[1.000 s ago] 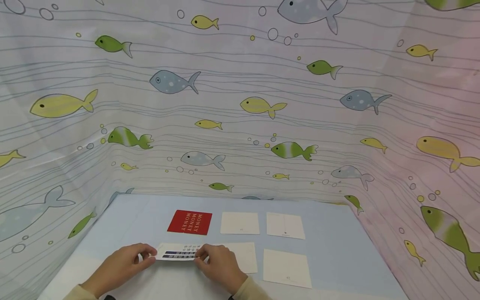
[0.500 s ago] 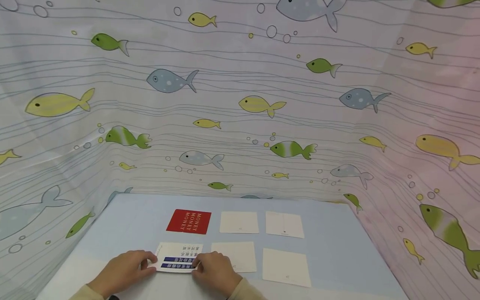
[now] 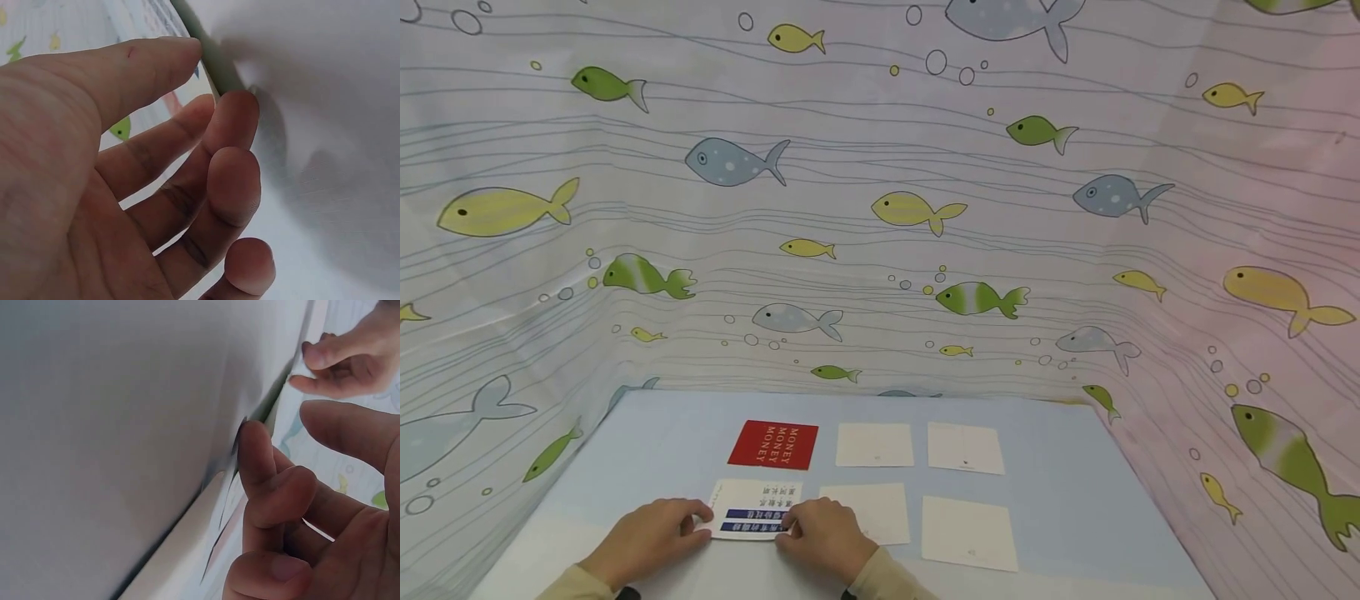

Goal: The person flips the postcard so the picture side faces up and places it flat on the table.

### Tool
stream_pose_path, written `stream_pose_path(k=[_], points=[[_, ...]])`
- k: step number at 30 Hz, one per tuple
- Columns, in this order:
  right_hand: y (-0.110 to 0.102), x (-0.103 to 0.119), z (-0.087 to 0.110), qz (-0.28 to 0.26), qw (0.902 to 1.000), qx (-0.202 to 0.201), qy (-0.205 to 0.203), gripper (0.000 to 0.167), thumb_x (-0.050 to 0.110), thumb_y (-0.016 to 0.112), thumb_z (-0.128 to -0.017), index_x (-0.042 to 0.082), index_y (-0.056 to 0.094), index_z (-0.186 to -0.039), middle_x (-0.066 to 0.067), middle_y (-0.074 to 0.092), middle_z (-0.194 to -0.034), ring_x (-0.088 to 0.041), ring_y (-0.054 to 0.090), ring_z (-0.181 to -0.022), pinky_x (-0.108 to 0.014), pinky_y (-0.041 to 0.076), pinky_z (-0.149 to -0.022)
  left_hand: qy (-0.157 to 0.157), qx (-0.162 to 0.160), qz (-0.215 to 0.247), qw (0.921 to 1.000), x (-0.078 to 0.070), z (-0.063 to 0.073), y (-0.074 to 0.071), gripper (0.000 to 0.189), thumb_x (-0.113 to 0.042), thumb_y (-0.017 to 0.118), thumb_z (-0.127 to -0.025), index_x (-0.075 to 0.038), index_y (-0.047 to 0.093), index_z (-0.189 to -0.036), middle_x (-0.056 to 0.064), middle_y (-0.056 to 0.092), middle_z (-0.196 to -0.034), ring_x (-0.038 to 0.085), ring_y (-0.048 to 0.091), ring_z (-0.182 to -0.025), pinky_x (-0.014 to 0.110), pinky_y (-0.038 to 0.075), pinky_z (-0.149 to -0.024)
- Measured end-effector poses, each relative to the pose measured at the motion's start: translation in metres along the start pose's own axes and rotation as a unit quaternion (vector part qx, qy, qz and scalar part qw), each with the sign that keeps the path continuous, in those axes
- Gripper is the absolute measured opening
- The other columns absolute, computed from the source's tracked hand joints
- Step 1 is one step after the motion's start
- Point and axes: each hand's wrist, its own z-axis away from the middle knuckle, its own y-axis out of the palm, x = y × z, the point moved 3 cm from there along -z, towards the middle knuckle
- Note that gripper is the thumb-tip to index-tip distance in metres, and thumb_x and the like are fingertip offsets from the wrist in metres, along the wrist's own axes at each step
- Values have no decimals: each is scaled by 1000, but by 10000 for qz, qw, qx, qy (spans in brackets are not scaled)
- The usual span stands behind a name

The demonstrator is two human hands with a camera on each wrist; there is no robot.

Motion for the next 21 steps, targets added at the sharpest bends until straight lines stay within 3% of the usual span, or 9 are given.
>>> stream_pose_path(k=[5, 11, 17, 21], points=[[0, 1, 1, 10, 10000, 32, -1, 20, 34, 78, -88, 17, 81, -99, 15, 57, -68, -5, 48, -66, -26, 41, -65, -159, 208, 107, 9996, 1, 0, 1, 26, -33, 82, -84, -15, 76, -103, -3, 53, -69, 15, 50, -66, 36, 51, -68], [-1, 2, 3, -63, 10000, 32, -3, 20, 33, 78, -88, 16, 80, -98, 14, 55, -66, -5, 49, -63, -26, 42, -63, -163, 227, 57, 9996, -1, -1, 1, 27, -35, 81, -85, -15, 75, -103, -4, 54, -71, 15, 50, -67, 37, 53, -70], [-7, -5, 1, -408, 9989, -211, -22, 20, 32, 76, -90, 18, 77, -104, 16, 58, -72, -6, 50, -65, -26, 44, -60, 11, -328, -70, 9994, -6, -4, -2, 33, -34, 83, -83, -17, 71, -109, -6, 50, -72, 12, 47, -64, 30, 44, -60], [-21, -13, -2, -786, 9956, -490, -111, 21, 31, 73, -93, 19, 75, -111, 18, 62, -79, -6, 52, -66, -26, 44, -58, 263, -772, -65, 9966, -19, -13, -6, 41, -35, 84, -82, -18, 69, -116, -7, 54, -80, 10, 49, -68, 29, 47, -62]])
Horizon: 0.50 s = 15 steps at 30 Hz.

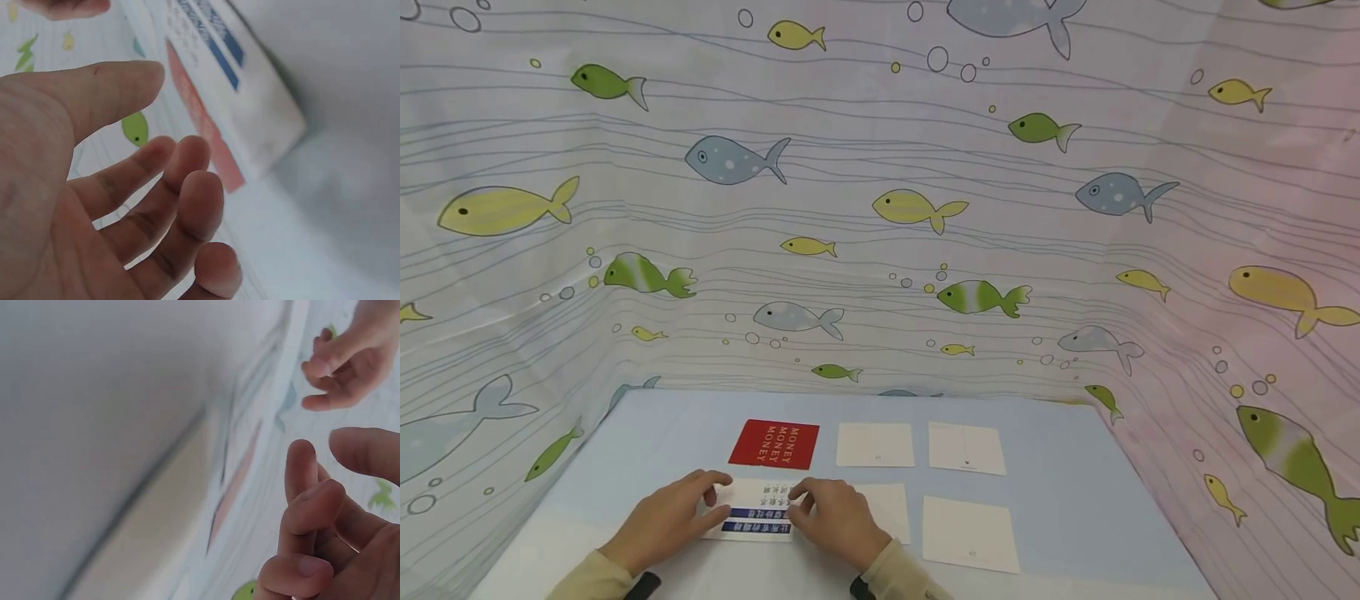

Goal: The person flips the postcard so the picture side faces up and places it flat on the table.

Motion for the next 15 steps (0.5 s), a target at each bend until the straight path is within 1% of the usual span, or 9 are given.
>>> stream_pose_path(k=[2, 4, 6, 8, 11, 13, 15], points=[[-10, -5, -2, -126, 9998, -132, -34, 23, 31, 72, -95, 19, 73, -114, 18, 63, -81, -6, 53, -66, -26, 44, -58, 143, -154, 62, 9998, -9, -9, 0, 42, -35, 84, -82, -18, 69, -118, -6, 57, -85, 11, 51, -72, 30, 51, -65], [-20, -13, -3, -225, 9995, -226, 11, 27, 31, 70, -96, 18, 71, -119, 17, 64, -84, -6, 54, -66, -26, 45, -57, 293, -289, 156, 9990, -17, -19, 0, 43, -35, 83, -83, -18, 69, -120, -5, 60, -90, 12, 55, -78, 34, 54, -71], [-30, -22, -4, -259, 9992, -302, 71, 32, 31, 69, -97, 18, 67, -125, 16, 64, -86, -6, 54, -65, -26, 45, -56, 464, -411, 217, 9978, -26, -30, 3, 45, -34, 83, -84, -17, 69, -122, -3, 64, -99, 15, 59, -88, 39, 56, -80], [-39, -32, -5, -268, 9990, -356, 85, 37, 31, 69, -97, 16, 63, -131, 14, 64, -88, -6, 55, -66, -27, 46, -56, 664, -521, 255, 9961, -33, -41, 6, 47, -34, 84, -83, -16, 69, -124, -1, 65, -106, 19, 61, -97, 44, 56, -87], [-53, -47, -4, -165, 9987, -475, -1, 41, 30, 67, -98, 13, 59, -134, 12, 64, -89, -6, 55, -65, -27, 46, -56, 934, -609, 320, 9933, -42, -58, 14, 49, -34, 84, -83, -14, 69, -125, 5, 65, -117, 26, 60, -109, 50, 51, -95], [-62, -58, -4, -81, 9984, -562, -57, 41, 28, 66, -99, 11, 58, -135, 11, 64, -90, -6, 56, -65, -27, 45, -57, 1083, -654, 340, 9914, -48, -69, 19, 50, -35, 85, -82, -12, 70, -124, 7, 65, -118, 30, 58, -111, 52, 50, -96], [-70, -70, -4, -40, 9979, -653, -29, 42, 28, 66, -99, 9, 58, -136, 10, 63, -90, -6, 55, -65, -27, 45, -56, 1158, -676, 328, 9904, -54, -79, 24, 52, -37, 85, -81, -12, 70, -124, 9, 64, -120, 31, 56, -113, 53, 49, -97]])
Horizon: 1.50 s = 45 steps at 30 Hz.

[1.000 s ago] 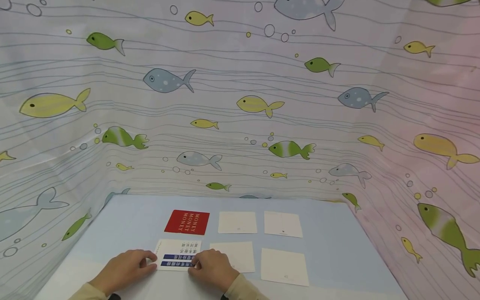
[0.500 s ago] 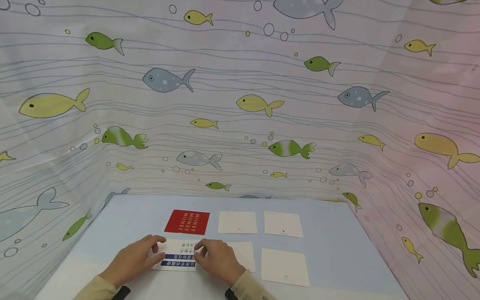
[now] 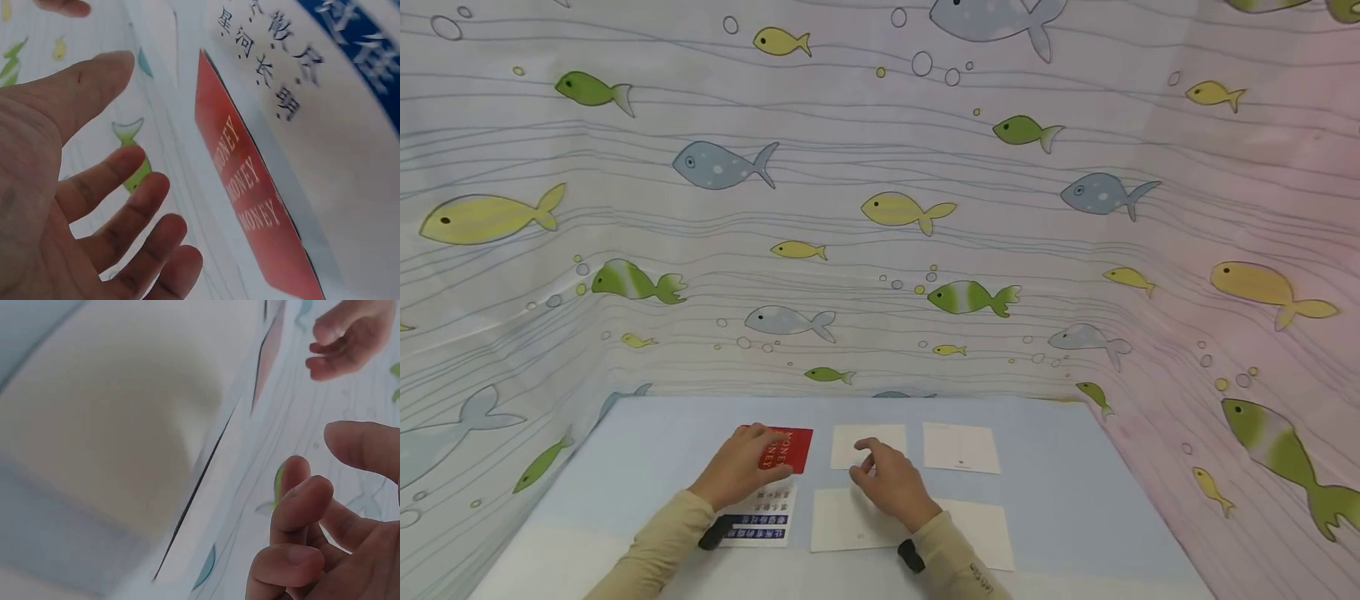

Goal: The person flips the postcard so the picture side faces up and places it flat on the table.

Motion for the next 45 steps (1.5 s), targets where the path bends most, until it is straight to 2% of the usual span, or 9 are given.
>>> stream_pose_path(k=[5, 10, 16, 21, 27, 34, 39, 45], points=[[-16, -26, -3, 10, 9997, -132, 219, 44, 27, 67, -99, 7, 57, -137, 6, 61, -91, -9, 54, -66, -27, 45, -55, 200, 47, -78, 9998, -6, -21, 18, 57, -41, 87, -77, -11, 71, -123, 11, 63, -119, 35, 54, -113, 54, 47, -97], [-27, -43, -3, 61, 9988, -197, 440, 45, 29, 67, -98, 7, 57, -136, 3, 60, -94, -12, 54, -69, -29, 46, -57, 335, 277, -404, 9982, -13, -41, 36, 59, -46, 86, -77, -12, 71, -123, 11, 65, -115, 34, 55, -111, 52, 47, -97], [-36, -58, -1, 99, 9983, -217, 528, 49, 27, 70, -96, 4, 56, -138, 0, 60, -97, -14, 53, -75, -31, 46, -62, 516, 578, -671, 9947, -24, -57, 47, 70, -54, 86, -74, -8, 69, -125, 13, 64, -113, 34, 53, -103, 52, 46, -93], [-41, -68, -5, 81, 9975, -257, 659, 54, 25, 73, -94, 3, 55, -139, -3, 60, -101, -15, 52, -78, -33, 44, -66, 529, 849, -1007, 9899, -31, -67, 55, 79, -62, 83, -73, -8, 67, -129, 14, 61, -114, 33, 50, -103, 52, 44, -95], [-43, -75, -12, 234, 9972, -160, 685, 59, 24, 77, -90, 3, 55, -140, -5, 60, -106, -16, 51, -82, -34, 44, -71, 392, 1103, -1228, 9855, -36, -75, 59, 81, -64, 83, -70, -8, 67, -127, 14, 59, -113, 32, 49, -104, 51, 43, -94], [-46, -77, -22, 308, 9971, -87, 685, 64, 23, 81, -87, 3, 54, -141, -7, 60, -108, -17, 51, -82, -36, 45, -74, 307, 1146, -1188, 9858, -36, -79, 62, 80, -63, 86, -67, -11, 69, -125, 13, 58, -109, 31, 48, -102, 50, 43, -92], [-46, -78, -31, 356, 9969, 143, 690, 71, 24, 84, -84, 2, 52, -143, -7, 60, -109, -17, 53, -85, -39, 47, -79, 246, 1227, -1155, 9854, -32, -82, 64, 86, -65, 86, -65, -12, 67, -130, 13, 57, -113, 32, 49, -105, 51, 43, -94], [-47, -80, -37, 367, 9943, 486, 876, 77, 25, 87, -81, 0, 51, -144, -11, 61, -111, -21, 56, -94, -45, 48, -89, 273, 1196, -1019, 9872, -32, -82, 63, 85, -64, 88, -64, -12, 67, -128, 14, 58, -113, 33, 49, -105, 52, 43, -94]])
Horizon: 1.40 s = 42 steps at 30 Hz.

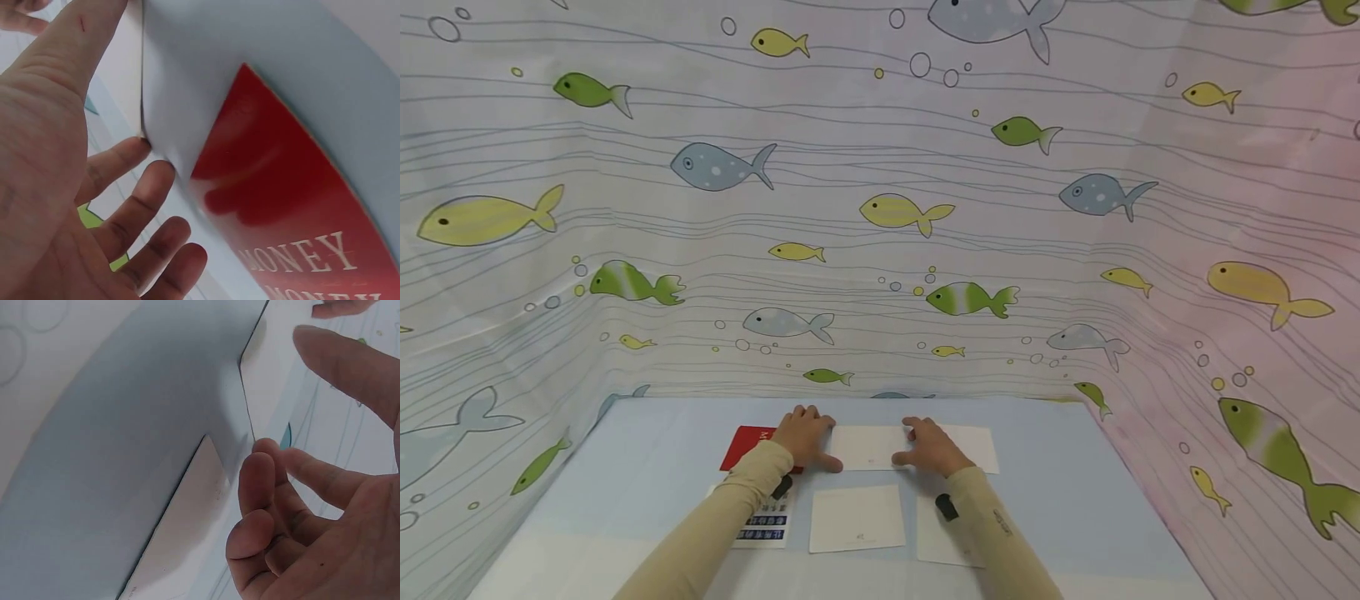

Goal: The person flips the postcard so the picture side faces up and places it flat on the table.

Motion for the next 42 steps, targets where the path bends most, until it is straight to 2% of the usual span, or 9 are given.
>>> stream_pose_path(k=[6, 13, 19, 26, 30, 32, 35, 38, 42], points=[[-2, 1, -4, 166, 9998, 127, 42, 78, 24, 88, -80, -3, 50, -143, -10, 60, -106, -20, 53, -90, -42, 48, -85, 22, -115, 279, 9995, 1, 0, 3, 85, -62, 89, -63, -12, 66, -127, 15, 58, -113, 35, 50, -107, 54, 43, -96], [-2, 0, -8, 84, 10000, 21, -17, 74, 21, 87, -80, -6, 53, -141, -10, 58, -101, -20, 50, -87, -39, 47, -79, 30, -276, 261, 9993, 0, -1, 2, 86, -61, 89, -65, -12, 64, -132, 14, 59, -116, 34, 51, -108, 53, 44, -98], [2, -3, -8, -102, 9999, 43, 76, 78, 19, 89, -78, -5, 51, -142, -9, 56, -102, -19, 50, -88, -38, 46, -80, -12, -166, 390, 9991, -2, 1, 0, 87, -59, 89, -66, -14, 62, -135, 13, 60, -116, 33, 51, -109, 53, 43, -99], [3, -1, -7, -115, 9998, -141, 70, 72, 14, 89, -76, -3, 55, -137, -8, 56, -100, -20, 49, -88, -40, 44, -82, 94, -434, 328, 9985, 0, 3, 1, 87, -59, 90, -65, -15, 60, -134, 12, 62, -115, 34, 53, -108, 53, 45, -97], [4, 1, -4, -260, 9991, -332, 28, 70, 11, 90, -74, 0, 55, -133, -9, 55, -101, -21, 49, -88, -41, 44, -82, 109, -476, 361, 9982, -1, 4, 1, 88, -57, 91, -64, -13, 60, -133, 12, 63, -114, 32, 53, -105, 51, 46, -95], [5, 3, -2, -293, 9986, -444, -13, 70, 11, 91, -73, 1, 54, -132, -10, 55, -101, -21, 49, -87, -42, 44, -82, 32, -412, 582, 9974, -2, 5, 0, 88, -52, 94, -63, -10, 59, -133, 12, 64, -113, 32, 53, -102, 51, 47, -93], [7, 4, -1, -176, 9980, -605, -32, 70, 12, 91, -74, 3, 53, -131, -10, 55, -101, -21, 49, -85, -42, 44, -80, -200, -242, 951, 9950, -4, 4, -1, 84, -47, 92, -69, -7, 58, -134, 12, 67, -109, 30, 55, -99, 50, 49, -91], [9, 4, 0, 13, 9972, -745, -28, 70, 14, 91, -75, 6, 52, -132, -8, 55, -102, -20, 49, -84, -40, 44, -79, -533, -127, 1429, 9882, -4, 3, -3, 74, -42, 85, -80, -4, 55, -136, 12, 70, -106, 27, 60, -91, 47, 53, -84], [10, 4, 5, 96, 9958, -907, -89, 69, 14, 90, -75, 9, 52, -133, -8, 56, -103, -19, 49, -83, -39, 44, -78, -862, -196, 2020, 9754, -4, 3, -7, 53, -35, 71, -93, -3, 58, -133, 10, 73, -97, 21, 62, -78, 43, 55, -75]])
